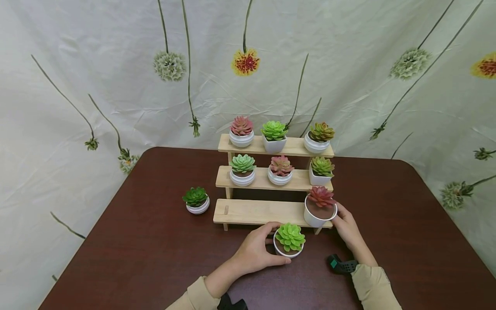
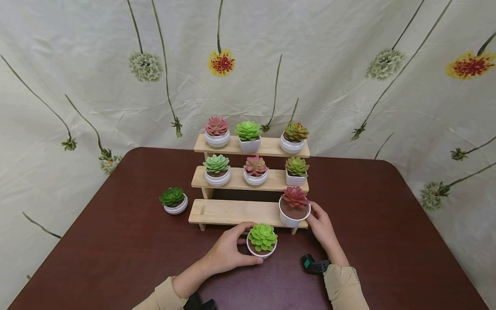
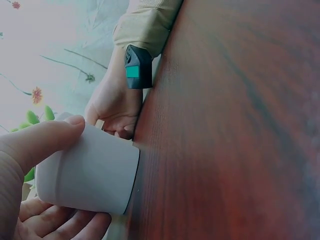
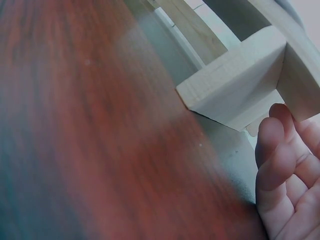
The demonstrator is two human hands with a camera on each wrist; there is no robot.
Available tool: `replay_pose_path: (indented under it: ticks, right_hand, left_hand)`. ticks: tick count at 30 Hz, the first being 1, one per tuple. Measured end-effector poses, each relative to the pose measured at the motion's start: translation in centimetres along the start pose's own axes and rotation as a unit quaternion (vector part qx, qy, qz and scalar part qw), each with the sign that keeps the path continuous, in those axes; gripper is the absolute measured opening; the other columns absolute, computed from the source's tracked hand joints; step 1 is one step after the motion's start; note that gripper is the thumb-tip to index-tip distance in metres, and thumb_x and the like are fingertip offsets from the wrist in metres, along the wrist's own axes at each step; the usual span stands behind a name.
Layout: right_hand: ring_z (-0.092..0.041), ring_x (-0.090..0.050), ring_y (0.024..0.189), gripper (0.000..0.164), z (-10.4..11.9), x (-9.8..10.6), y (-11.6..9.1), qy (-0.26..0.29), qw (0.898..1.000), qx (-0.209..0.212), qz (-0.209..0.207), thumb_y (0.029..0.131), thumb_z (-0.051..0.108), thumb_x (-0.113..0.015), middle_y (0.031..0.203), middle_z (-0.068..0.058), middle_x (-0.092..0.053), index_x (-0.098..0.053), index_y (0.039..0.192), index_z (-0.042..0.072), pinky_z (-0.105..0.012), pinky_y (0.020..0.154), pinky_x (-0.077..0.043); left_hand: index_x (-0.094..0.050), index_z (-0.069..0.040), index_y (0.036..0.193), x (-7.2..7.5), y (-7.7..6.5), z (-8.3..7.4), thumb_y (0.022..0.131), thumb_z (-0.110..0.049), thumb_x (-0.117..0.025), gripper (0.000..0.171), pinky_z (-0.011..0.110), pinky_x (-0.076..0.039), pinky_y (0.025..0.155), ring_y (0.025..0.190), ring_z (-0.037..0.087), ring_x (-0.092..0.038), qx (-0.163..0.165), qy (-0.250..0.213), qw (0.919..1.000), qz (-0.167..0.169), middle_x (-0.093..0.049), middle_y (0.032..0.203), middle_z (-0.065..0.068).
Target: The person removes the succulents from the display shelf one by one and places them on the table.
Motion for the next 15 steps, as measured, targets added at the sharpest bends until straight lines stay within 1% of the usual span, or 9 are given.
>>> replay_pose_path:
  ticks: [3,6,11,15]
  right_hand:
    - [-0.006,-0.050,0.084,0.033,0.07,-0.03,0.03,0.003,1.000,-0.003,0.001,0.092,0.002,-0.050,0.099,0.009,-0.055,-0.052,0.123,-0.007,-0.022,0.066,-0.044]
    - [-0.005,-0.050,0.083,0.033,0.15,-0.05,-0.01,0.007,1.000,-0.004,-0.001,0.091,0.001,-0.050,0.098,0.010,-0.056,-0.052,0.124,-0.007,-0.022,0.064,-0.044]
    - [-0.004,-0.049,0.088,0.032,0.25,-0.05,-0.09,0.009,1.000,-0.005,-0.002,0.092,0.002,-0.050,0.099,0.013,-0.055,-0.052,0.124,-0.007,-0.020,0.070,-0.042]
    - [-0.004,-0.048,0.091,0.032,0.24,-0.10,-0.02,0.007,1.000,-0.008,-0.006,0.092,0.002,-0.051,0.100,0.015,-0.055,-0.053,0.123,-0.007,-0.018,0.074,-0.042]
  left_hand:
    - [-0.049,-0.009,0.128,-0.01,-0.04,-0.08,0.068,-0.024,-0.086,0.071,0.020,-0.048,0.085,0.109,0.011,-0.056,0.003,0.004,1.0000,0.002,-0.056,0.122,0.003]
    - [-0.049,-0.009,0.128,0.01,-0.09,-0.20,0.068,-0.025,-0.085,0.072,0.019,-0.048,0.085,0.109,0.010,-0.055,0.003,0.013,0.9999,0.003,-0.056,0.122,0.003]
    - [-0.049,-0.009,0.128,0.16,0.01,-0.45,0.066,-0.030,-0.086,0.076,0.019,-0.047,0.086,0.109,0.009,-0.055,-0.003,0.019,0.9998,0.003,-0.056,0.122,0.002]
    - [-0.049,-0.008,0.129,0.40,0.07,-0.80,0.065,-0.035,-0.087,0.079,0.018,-0.046,0.087,0.110,0.009,-0.054,-0.004,0.039,0.9992,0.000,-0.056,0.123,0.002]
Point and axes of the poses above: each hand's wrist, its own y-axis towards the middle knuckle, its own x-axis out of the back of the hand, z = x × y, the point moved 1 cm from there along y, towards the middle knuckle
